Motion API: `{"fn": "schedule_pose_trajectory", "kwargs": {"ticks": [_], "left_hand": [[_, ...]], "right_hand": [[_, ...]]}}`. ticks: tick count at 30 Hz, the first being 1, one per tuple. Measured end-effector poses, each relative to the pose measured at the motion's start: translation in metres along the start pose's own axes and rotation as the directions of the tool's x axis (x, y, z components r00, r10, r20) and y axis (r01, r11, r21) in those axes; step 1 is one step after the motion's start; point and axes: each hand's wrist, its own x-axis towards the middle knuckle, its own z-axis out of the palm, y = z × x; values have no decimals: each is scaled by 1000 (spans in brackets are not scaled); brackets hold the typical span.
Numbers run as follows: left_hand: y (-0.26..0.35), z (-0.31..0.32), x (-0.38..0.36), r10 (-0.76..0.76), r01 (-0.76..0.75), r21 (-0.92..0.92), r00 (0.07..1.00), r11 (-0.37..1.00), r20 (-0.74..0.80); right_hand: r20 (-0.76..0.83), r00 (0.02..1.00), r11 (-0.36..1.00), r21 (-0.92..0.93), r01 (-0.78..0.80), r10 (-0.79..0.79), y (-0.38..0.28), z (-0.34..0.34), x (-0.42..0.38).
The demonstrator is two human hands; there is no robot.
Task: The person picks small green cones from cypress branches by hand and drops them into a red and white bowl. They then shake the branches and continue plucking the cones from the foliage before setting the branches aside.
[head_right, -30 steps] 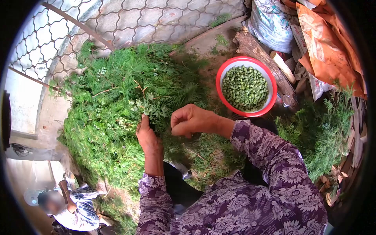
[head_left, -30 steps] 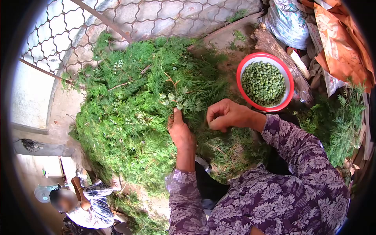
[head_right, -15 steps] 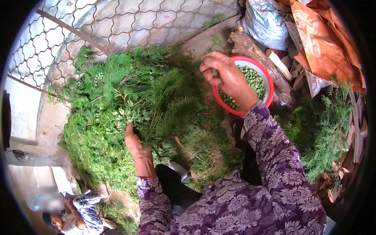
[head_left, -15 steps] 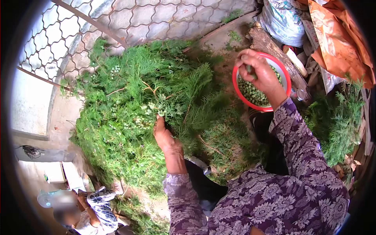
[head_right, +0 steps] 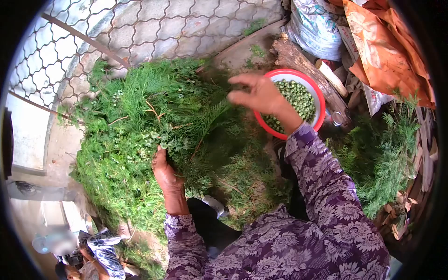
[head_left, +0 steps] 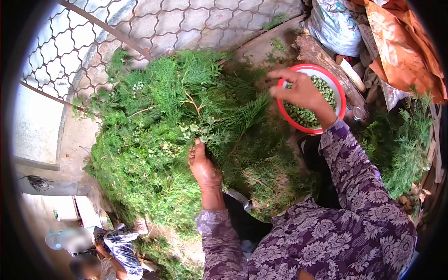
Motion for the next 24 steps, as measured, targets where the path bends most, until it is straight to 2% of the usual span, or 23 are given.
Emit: {"fn": "schedule_pose_trajectory", "kwargs": {"ticks": [1, 2, 3, 4, 5, 7, 8, 10, 13, 14, 18, 21, 22, 23, 24], "left_hand": [[1, 4, -2, 27, -27, -5, 999, 1000, -23], [1, 4, -2, 27, -27, -3, 999, 1000, -23], [1, 4, -2, 27, -27, -1, 999, 1000, -21], [0, 4, -2, 26, -26, 0, 999, 1000, -18], [1, 5, -2, 25, -25, 3, 1000, 1000, -18], [4, 8, -3, -13, 12, -51, 999, 999, -32], [4, 8, 0, -13, 12, -50, 999, 999, -31], [5, 5, 7, 10, -23, -84, 988, 996, -154], [20, -1, 10, 65, -65, 8, 978, 998, -197], [17, -10, 19, 112, -119, -29, 979, 993, -168], [24, -11, 20, 94, -115, -84, 970, 990, -226], [23, -10, 13, 148, -146, 24, 973, 989, -177], [28, -4, 7, 62, -33, 150, 980, 988, -190], [31, 5, -2, 13, 20, 147, 976, 989, -219], [24, 2, 1, 37, -4, 151, 976, 988, -215]], "right_hand": [[73, 988, 979, 166, 120, -134, -12, 8, -4], [73, 988, 979, 168, 119, -133, -18, 17, -5], [68, 940, 942, 36, 332, -334, -23, 25, -7], [90, 850, 845, -95, 526, -519, -25, 31, -8], [88, 852, 847, -95, 524, -517, -24, 34, -10], [280, 865, 877, -127, 463, -416, -23, 40, -12], [296, 856, 884, -72, 462, -423, -24, 42, -14], [302, 841, 860, -108, 498, -449, -23, 44, -17], [307, 809, 804, -179, 567, -502, -21, 48, -22], [307, 791, 771, -214, 599, -530, -20, 50, -24], [331, 764, 745, -212, 633, -554, -18, 58, -29], [369, 783, 771, -222, 597, -501, -16, 55, -28], [394, 826, 820, -244, 518, -404, -18, 50, -26], [417, 857, 860, -268, 434, -303, -20, 47, -24], [420, 855, 860, -267, 435, -302, -24, 46, -23]]}}
